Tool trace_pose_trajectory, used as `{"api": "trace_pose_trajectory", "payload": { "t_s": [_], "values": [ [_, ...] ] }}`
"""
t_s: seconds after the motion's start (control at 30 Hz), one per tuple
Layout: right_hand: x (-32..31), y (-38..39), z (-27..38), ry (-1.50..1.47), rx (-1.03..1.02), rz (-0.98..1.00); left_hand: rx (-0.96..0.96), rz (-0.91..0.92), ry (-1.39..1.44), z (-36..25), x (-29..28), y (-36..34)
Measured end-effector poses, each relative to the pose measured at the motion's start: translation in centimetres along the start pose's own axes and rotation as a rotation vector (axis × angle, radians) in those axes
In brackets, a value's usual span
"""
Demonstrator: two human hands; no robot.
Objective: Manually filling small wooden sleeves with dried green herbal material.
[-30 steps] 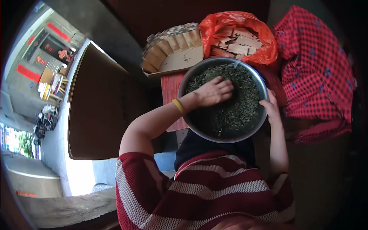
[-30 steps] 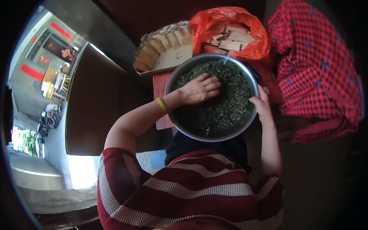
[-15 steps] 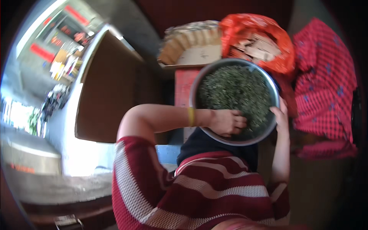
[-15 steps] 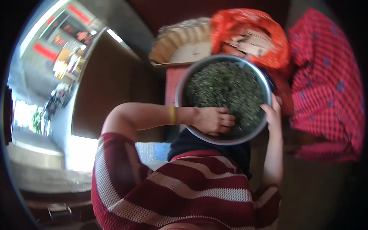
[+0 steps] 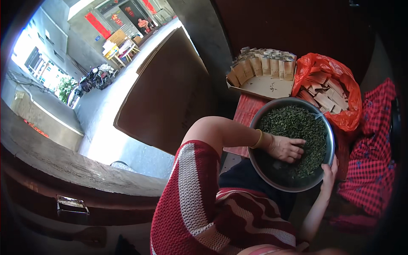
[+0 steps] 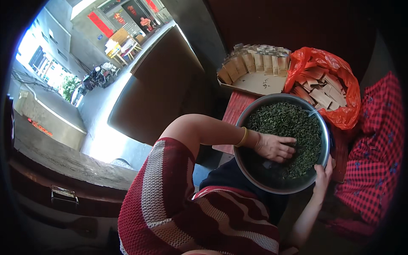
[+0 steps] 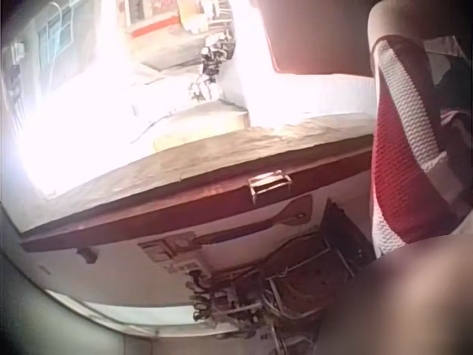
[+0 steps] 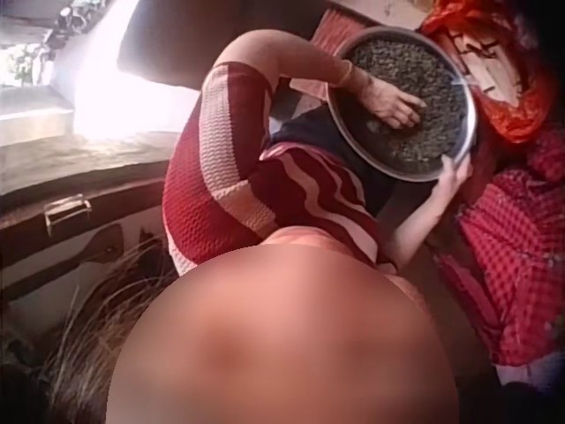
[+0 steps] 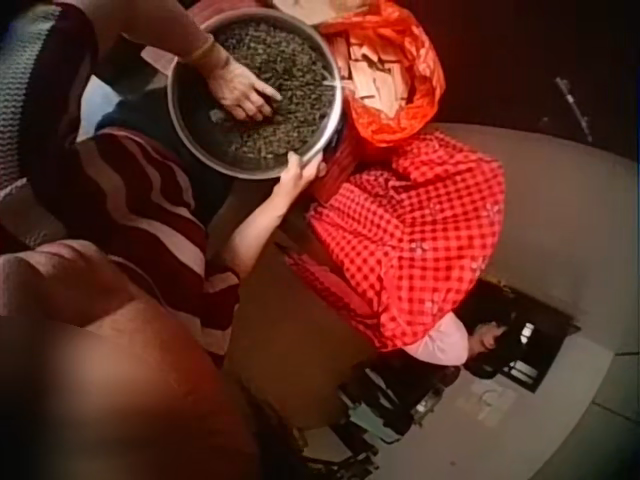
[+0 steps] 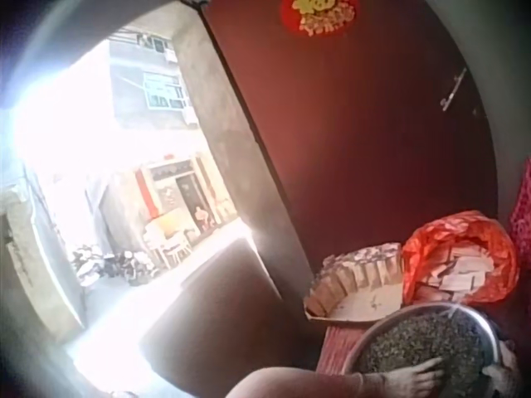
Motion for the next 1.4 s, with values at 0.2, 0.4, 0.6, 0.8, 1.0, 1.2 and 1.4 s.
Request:
{"api": "trace_pose_trajectory", "payload": {
  "t_s": [0.2, 0.4, 0.6, 0.8, 1.0, 1.2, 1.4],
  "values": [
    [-1.5, -0.6, -2.1, -0.037, 0.036, -0.026, -0.17, -0.064, -0.228, 5.0, -3.7, -0.3],
    [1.9, -0.5, 2.3, -0.054, 0.066, 0.038, -0.539, -0.118, -0.195, 8.0, -6.2, 2.6],
    [1.1, 0.1, 1.8, -0.119, 0.11, -0.004, -0.307, -0.201, 0.087, 2.7, -3.3, -4.4],
    [0.9, 0.4, 2.3, -0.078, 0.111, -0.017, -0.19, -0.143, 0.189, -1.3, 2.1, -8.1],
    [1.4, -0.1, 2.9, -0.032, 0.131, 0.012, -0.196, -0.07, -0.024, 0.1, 3.4, -7.5],
    [1.2, -0.1, 2.9, -0.048, 0.143, -0.002, -0.336, -0.089, -0.135, 2.2, 0.2, -6.1],
    [0.9, 0.0, 2.7, 0.019, 0.155, 0.015, -0.582, -0.186, -0.135, 4.4, -3.5, -2.2]
  ]
}}
Point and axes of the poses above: each hand's wrist, its own y-axis away from the middle knuckle, its own x-axis out of the palm, z = x × y, the point moved 3 cm from there along -y, towards the middle knuckle, and after that the axes turned 11 degrees about -z, right-handed, at the moved point
